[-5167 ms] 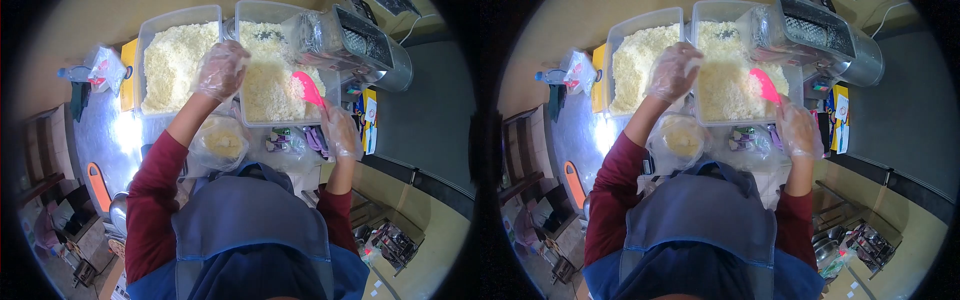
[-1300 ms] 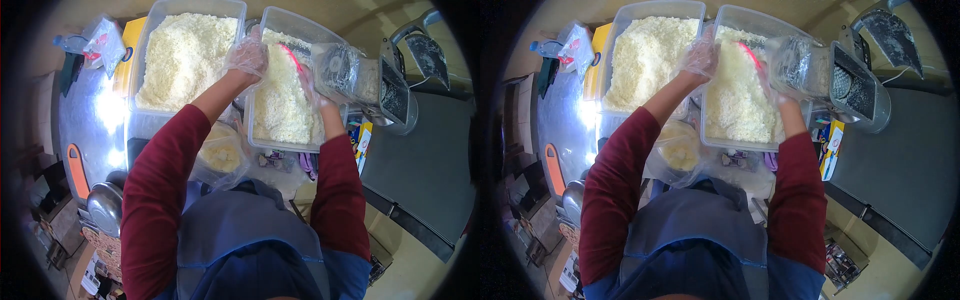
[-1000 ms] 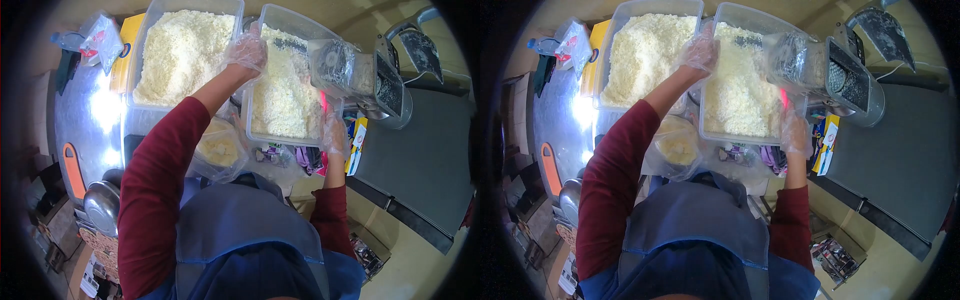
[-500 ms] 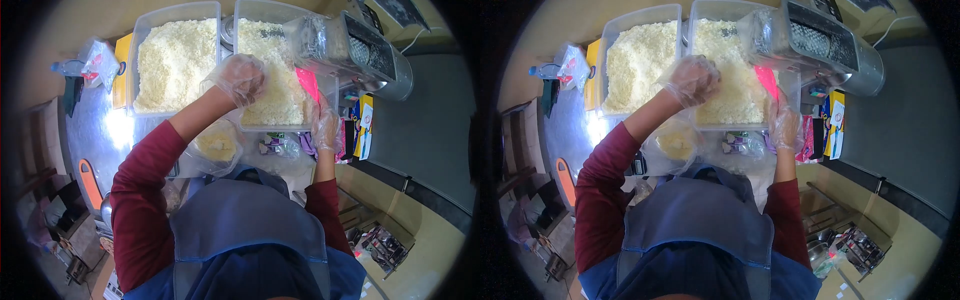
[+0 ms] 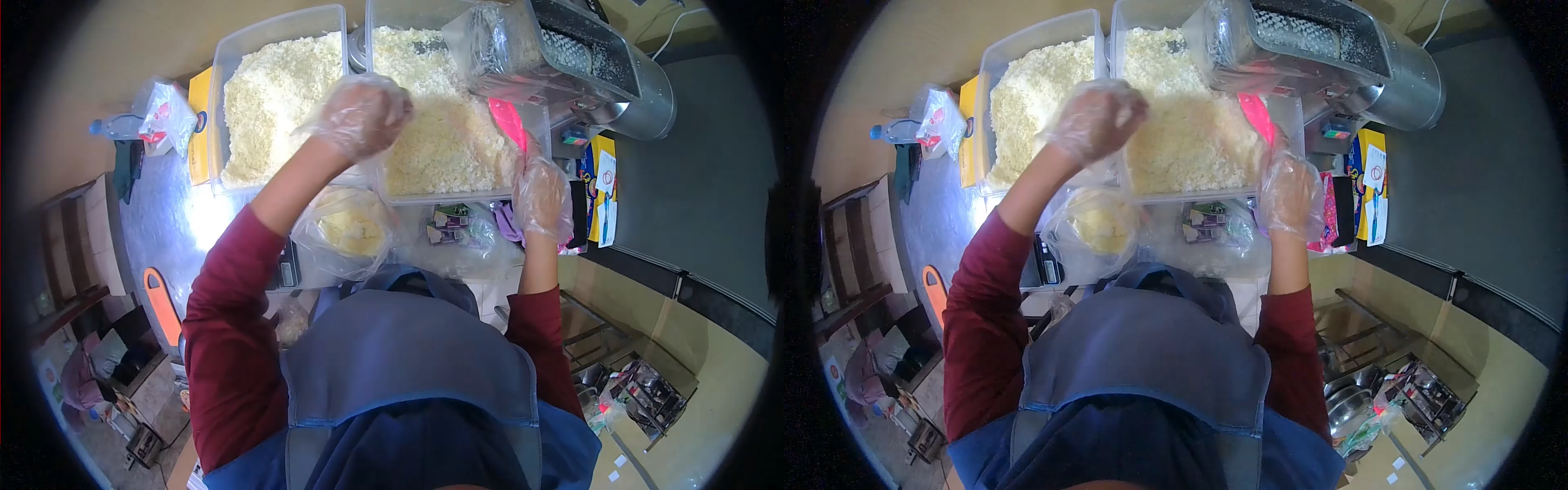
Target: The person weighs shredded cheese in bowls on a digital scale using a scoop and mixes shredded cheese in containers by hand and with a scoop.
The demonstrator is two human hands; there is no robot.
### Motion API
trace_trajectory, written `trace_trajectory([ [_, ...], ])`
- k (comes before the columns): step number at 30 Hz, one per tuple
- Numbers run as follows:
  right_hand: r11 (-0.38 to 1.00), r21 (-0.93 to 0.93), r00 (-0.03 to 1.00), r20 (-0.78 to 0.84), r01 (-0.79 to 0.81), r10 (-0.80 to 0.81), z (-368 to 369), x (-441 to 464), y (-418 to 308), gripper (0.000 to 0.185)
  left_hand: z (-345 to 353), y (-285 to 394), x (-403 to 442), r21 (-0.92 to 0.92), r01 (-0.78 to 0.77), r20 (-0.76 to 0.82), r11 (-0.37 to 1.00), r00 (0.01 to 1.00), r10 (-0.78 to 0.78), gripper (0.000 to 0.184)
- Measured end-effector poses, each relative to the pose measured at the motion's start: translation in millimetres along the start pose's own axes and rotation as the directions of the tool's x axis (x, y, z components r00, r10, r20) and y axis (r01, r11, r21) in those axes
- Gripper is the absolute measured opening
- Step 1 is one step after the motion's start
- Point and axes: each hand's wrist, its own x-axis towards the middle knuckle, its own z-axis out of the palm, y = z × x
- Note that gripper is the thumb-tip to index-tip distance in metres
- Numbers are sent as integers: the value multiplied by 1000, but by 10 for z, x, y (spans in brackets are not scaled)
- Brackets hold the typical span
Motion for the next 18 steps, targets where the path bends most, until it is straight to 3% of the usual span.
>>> trace_trajectory([
  [2, 1000, -17, 1000, -25, 6, -6, 41, 51, -13, 35, -57, -146, -227, -186, -125, -242, 975, 967, 78, 13],
  [6, 980, 58, 980, 55, 189, -192, 44, -4, -324, 36, -259, -127, -805, -287, -117, -202, 951, 978, 59, 5],
  [8, 959, 76, 958, 73, 272, -278, -32, -133, -367, 38, -307, -101, -1070, -303, -144, -60, 942, 989, 132, 6],
  [10, 935, 57, 936, 6, 350, -351, -118, -241, -284, 40, -252, -78, -1280, -346, -73, 15, 935, 996, 83, 8],
  [11, 934, 54, 935, 9, 353, -354, -199, -221, -267, 40, -202, -85, -1356, -383, 2, 88, 924, 996, 35, 9],
  [13, 987, -75, 988, 75, 141, -135, -384, -173, -215, 39, -71, -118, -1434, -408, -21, 46, 913, 998, 43, 11],
  [15, 988, -81, 991, 9, 132, -131, -217, -131, -35, 36, -18, -130, -1463, -264, -27, 129, 964, 990, 63, 14],
  [18, 973, -188, 991, 41, 135, -130, -55, -118, -29, 34, -35, -187, -1437, -279, -84, 89, 957, 990, 113, 17],
])
